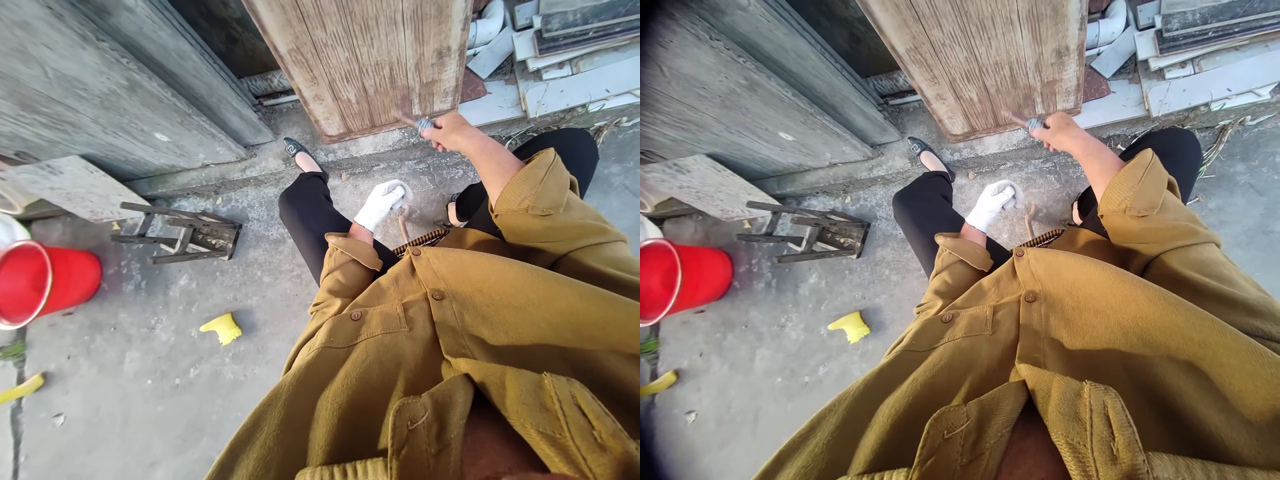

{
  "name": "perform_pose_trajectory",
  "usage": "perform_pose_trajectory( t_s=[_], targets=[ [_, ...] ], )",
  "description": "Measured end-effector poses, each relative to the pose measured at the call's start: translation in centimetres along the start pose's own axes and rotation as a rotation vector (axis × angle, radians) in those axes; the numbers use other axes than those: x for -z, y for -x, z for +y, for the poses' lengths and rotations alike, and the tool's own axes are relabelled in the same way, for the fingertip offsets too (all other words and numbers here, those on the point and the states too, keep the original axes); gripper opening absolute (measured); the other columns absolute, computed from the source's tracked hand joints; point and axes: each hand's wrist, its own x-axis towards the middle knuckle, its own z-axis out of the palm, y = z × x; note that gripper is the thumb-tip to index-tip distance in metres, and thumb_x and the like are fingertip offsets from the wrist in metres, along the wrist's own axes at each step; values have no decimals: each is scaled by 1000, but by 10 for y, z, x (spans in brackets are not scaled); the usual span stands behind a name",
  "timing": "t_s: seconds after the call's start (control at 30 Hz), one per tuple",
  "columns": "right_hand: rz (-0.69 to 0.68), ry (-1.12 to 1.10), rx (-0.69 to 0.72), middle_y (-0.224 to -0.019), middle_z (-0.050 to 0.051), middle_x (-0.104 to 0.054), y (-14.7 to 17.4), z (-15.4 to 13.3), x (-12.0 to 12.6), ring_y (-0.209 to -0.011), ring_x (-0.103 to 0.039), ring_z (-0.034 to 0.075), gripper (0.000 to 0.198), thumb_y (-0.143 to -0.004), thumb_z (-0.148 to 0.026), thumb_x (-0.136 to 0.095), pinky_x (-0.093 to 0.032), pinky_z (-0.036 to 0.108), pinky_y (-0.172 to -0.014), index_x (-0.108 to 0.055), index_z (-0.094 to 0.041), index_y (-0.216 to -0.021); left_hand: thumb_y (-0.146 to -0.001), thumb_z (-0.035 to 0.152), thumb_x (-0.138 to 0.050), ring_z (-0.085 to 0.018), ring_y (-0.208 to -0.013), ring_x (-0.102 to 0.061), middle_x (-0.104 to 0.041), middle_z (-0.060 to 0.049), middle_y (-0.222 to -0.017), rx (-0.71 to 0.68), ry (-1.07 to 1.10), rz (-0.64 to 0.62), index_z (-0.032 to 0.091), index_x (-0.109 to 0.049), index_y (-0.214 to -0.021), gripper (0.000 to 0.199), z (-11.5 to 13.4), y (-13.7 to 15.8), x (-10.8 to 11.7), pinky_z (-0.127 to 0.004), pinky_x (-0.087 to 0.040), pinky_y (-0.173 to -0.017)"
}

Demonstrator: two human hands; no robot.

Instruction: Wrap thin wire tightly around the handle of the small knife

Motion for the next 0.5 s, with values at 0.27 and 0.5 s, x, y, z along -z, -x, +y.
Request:
perform_pose_trajectory(
  t_s=[0.27, 0.5],
  targets=[
    [-867, 670, -62, -71, 0, -62, 9, 8, -27, -62, -53, 10, 47, -98, -53, -80, -42, 28, -67, -68, -13, -75, -98, 76, -72, -17, -72, -57, -65, 0, -68, -47, 3, 110, 26, -60, -88, 52, 12, 4, 5, -36, -48, -67],
    [-1102, 367, 220, -76, 0, -61, 19, 2, -21, -70, -58, 13, 54, -90, -68, -81, -44, 28, -71, -68, -17, -81, -103, 67, -71, -19, -86, -54, -60, 0, -62, 139, 4, 298, 27, -62, -91, 44, 21, -2, -1, -36, -52, -86]
  ],
)
